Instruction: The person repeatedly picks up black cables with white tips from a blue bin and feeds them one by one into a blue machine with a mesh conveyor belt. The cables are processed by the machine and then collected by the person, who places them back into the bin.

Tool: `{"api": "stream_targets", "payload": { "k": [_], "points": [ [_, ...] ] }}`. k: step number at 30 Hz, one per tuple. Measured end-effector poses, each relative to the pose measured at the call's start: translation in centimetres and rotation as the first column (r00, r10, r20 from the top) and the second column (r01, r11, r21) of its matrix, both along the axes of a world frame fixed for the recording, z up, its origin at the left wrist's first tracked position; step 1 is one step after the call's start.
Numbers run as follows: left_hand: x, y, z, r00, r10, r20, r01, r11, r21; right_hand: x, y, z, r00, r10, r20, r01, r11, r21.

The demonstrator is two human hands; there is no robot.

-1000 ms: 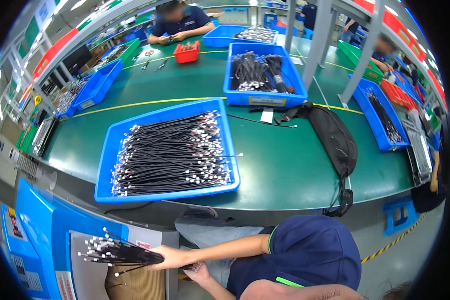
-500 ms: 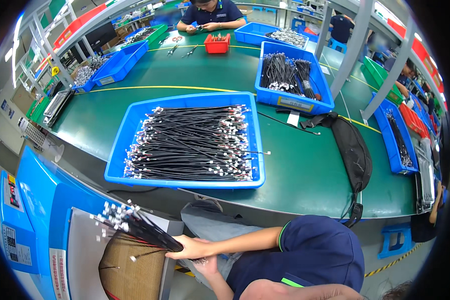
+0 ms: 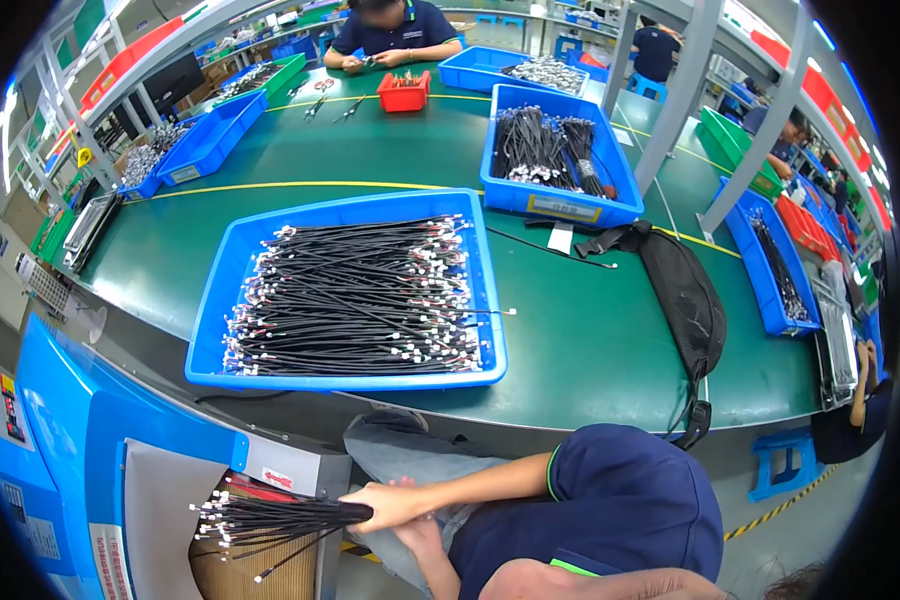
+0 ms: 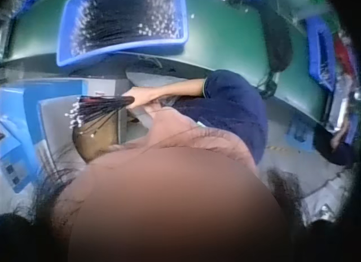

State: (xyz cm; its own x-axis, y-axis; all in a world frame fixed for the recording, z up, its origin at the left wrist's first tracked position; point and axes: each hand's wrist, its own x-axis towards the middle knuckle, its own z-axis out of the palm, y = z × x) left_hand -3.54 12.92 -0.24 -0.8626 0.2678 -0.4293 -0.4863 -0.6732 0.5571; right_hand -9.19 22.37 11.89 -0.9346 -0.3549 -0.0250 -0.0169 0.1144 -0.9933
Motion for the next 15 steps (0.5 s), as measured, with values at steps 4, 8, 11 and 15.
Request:
{"api": "stream_targets", "payload": {
  "k": [4, 8, 11, 15],
  "points": [
    [-1.0, -3.2, 5.4, 0.910, -0.002, -0.414, -0.037, 0.996, -0.086, 0.1, 2.2, -3.4, 0.992, 0.102, -0.075, -0.109, 0.990, -0.092],
    [-3.9, -4.2, 6.6, 0.934, 0.189, -0.304, -0.170, 0.982, 0.087, 2.8, 3.9, -4.1, 0.888, 0.328, 0.323, -0.308, 0.945, -0.112],
    [-4.7, -5.1, 7.2, 0.897, 0.339, -0.282, -0.335, 0.940, 0.066, 4.5, 4.8, -5.5, 0.766, 0.416, 0.490, -0.420, 0.901, -0.108],
    [-4.9, -3.5, 9.2, 0.932, 0.235, -0.275, -0.244, 0.970, 0.001, 6.3, 5.3, -6.8, 0.731, 0.471, 0.494, -0.418, 0.881, -0.223]
  ]
}}
